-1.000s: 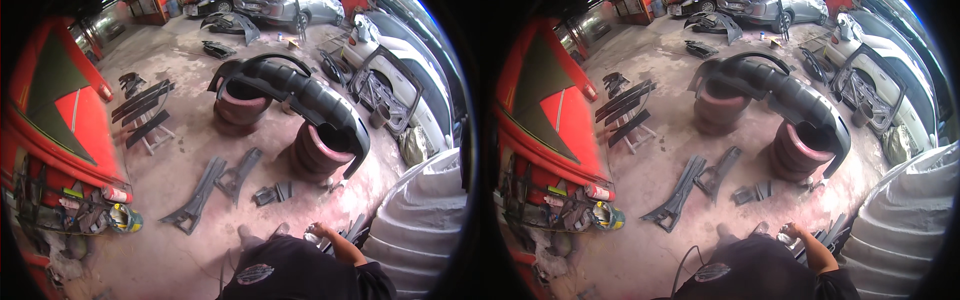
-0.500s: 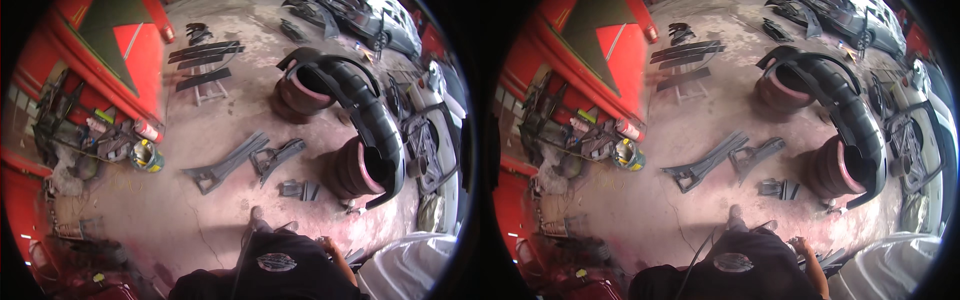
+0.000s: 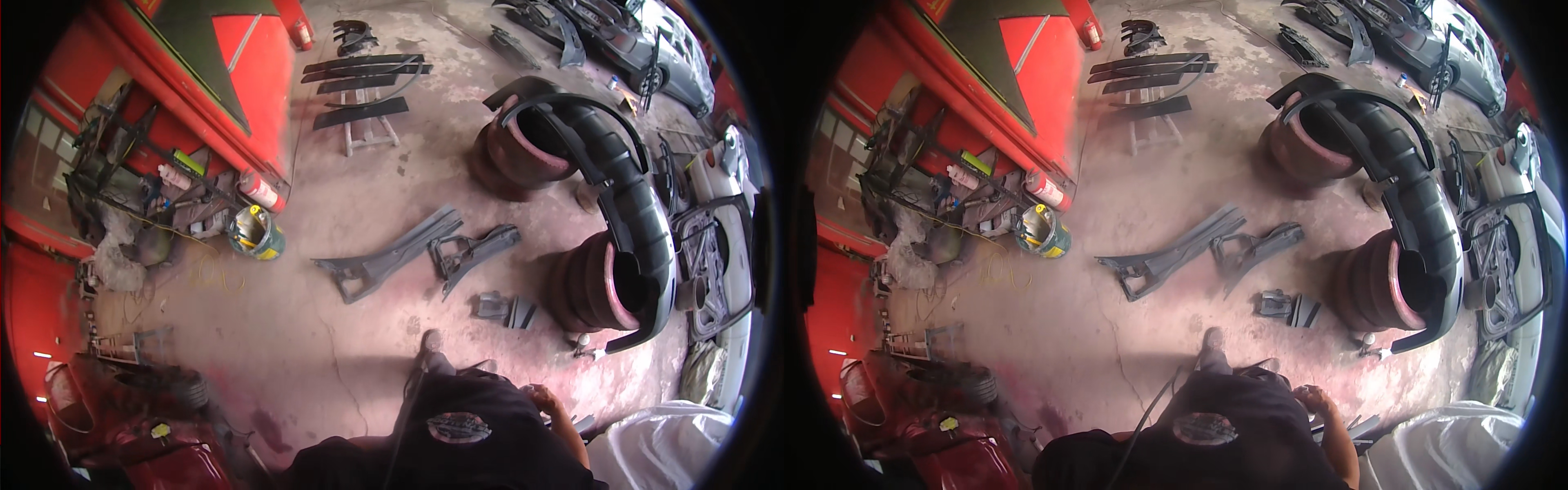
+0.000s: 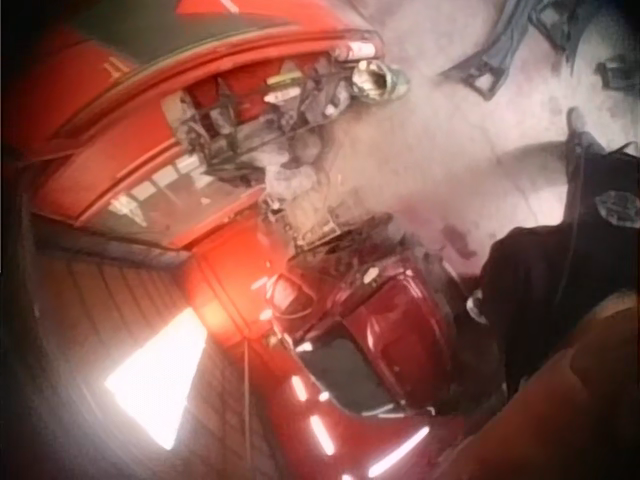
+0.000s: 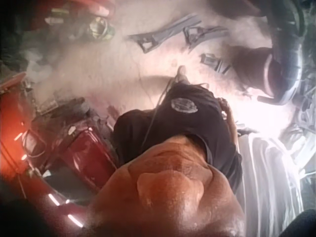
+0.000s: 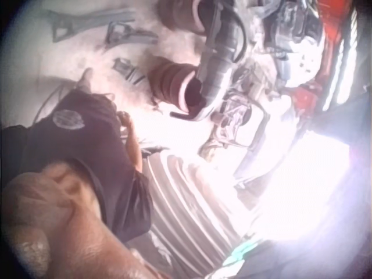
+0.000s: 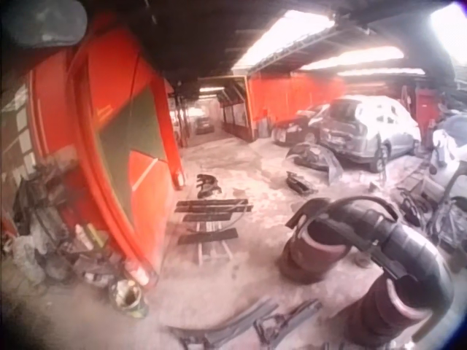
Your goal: The person uses a spray gun to apply a coat of paint to various disassembled car parts, including a large bumper and smaller trim pieces. The person holds each part with one hand while maneuvering the spray gun with the other to cover the surfaces. The parts are handled one at a time in a workshop environment.
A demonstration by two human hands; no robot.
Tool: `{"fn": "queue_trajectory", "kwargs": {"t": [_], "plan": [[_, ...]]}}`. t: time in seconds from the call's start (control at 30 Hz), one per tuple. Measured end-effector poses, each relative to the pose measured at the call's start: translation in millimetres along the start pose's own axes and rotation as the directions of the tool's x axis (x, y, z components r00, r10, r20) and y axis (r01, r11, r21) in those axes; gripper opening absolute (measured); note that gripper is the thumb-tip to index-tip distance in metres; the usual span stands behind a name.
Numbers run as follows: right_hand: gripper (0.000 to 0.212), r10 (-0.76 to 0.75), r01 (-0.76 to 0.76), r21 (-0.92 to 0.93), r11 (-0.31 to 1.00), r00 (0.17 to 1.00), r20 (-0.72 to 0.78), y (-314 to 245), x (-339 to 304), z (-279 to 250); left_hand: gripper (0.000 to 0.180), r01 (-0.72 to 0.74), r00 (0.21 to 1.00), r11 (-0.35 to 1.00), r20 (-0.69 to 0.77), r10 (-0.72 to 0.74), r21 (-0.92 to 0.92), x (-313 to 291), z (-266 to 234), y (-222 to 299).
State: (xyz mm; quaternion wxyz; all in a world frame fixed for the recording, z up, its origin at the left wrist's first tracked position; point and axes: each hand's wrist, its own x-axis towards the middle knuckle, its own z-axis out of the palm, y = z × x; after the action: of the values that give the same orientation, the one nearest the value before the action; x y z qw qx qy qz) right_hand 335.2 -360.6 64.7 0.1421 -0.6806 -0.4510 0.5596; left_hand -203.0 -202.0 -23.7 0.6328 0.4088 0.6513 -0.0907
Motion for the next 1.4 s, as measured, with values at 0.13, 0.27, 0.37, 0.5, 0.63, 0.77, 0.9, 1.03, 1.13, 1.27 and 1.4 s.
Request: {"fn": "queue_trajectory", "kwargs": {"t": [0.13,0.27,0.37,0.5,0.63,0.77,0.9,1.03,1.13,1.27,1.4], "plan": [[0.028,0.312,-0.287,0.372,0.883,0.95,-0.007,-37,3,0,0.022,0.007,1.0,1.0,0.015,-0.007,-0.009,2,1,-5],[0.028,0.263,-0.242,0.226,0.944,0.962,-0.071,-50,18,0,0.022,0.013,1.0,1.0,0.021,-0.013,-0.023,6,1,-11],[0.03,0.276,-0.264,0.103,0.959,0.953,-0.128,-39,26,5,0.021,0.005,0.999,1.0,0.049,-0.005,-0.01,19,5,-19],[0.032,0.177,-0.159,0.114,0.981,0.97,-0.164,-44,33,8,0.02,-0.034,0.995,0.999,0.099,0.03,0.029,60,14,-31],[0.028,0.072,-0.057,0.074,0.996,0.972,-0.222,3,48,19,0.015,0.123,0.979,0.927,0.197,-0.055,-0.353,124,-9,-2],[0.02,-0.135,0.103,-0.151,0.983,0.967,-0.214,13,49,15,0.016,-0.189,0.981,0.895,-0.107,0.159,-0.403,89,-77,141],[0.024,-0.211,0.12,-0.517,0.848,0.97,-0.121,25,56,9,0.016,-0.269,0.856,0.636,0.123,0.502,-0.723,22,-94,276],[0.025,-0.128,0.079,-0.258,0.963,0.975,-0.182,-19,51,2,0.024,-0.598,0.3,0.28,0.115,0.947,-0.751,-137,-90,394],[0.026,-0.186,0.155,-0.176,0.972,0.967,-0.175,59,32,9,0.038,-0.526,-0.394,-0.023,0.22,0.892,-0.85,-230,-76,451],[0.029,-0.357,0.315,-0.245,0.917,0.922,-0.153,62,26,-12,0.031,-0.45,-0.691,-0.256,0.152,0.706,-0.855,-363,-49,479],[0.027,-0.187,0.163,-0.143,0.976,0.967,-0.172,67,7,-17,0.024,-0.4,-0.776,-0.469,0.019,0.63,-0.787,-404,2,492]]}}
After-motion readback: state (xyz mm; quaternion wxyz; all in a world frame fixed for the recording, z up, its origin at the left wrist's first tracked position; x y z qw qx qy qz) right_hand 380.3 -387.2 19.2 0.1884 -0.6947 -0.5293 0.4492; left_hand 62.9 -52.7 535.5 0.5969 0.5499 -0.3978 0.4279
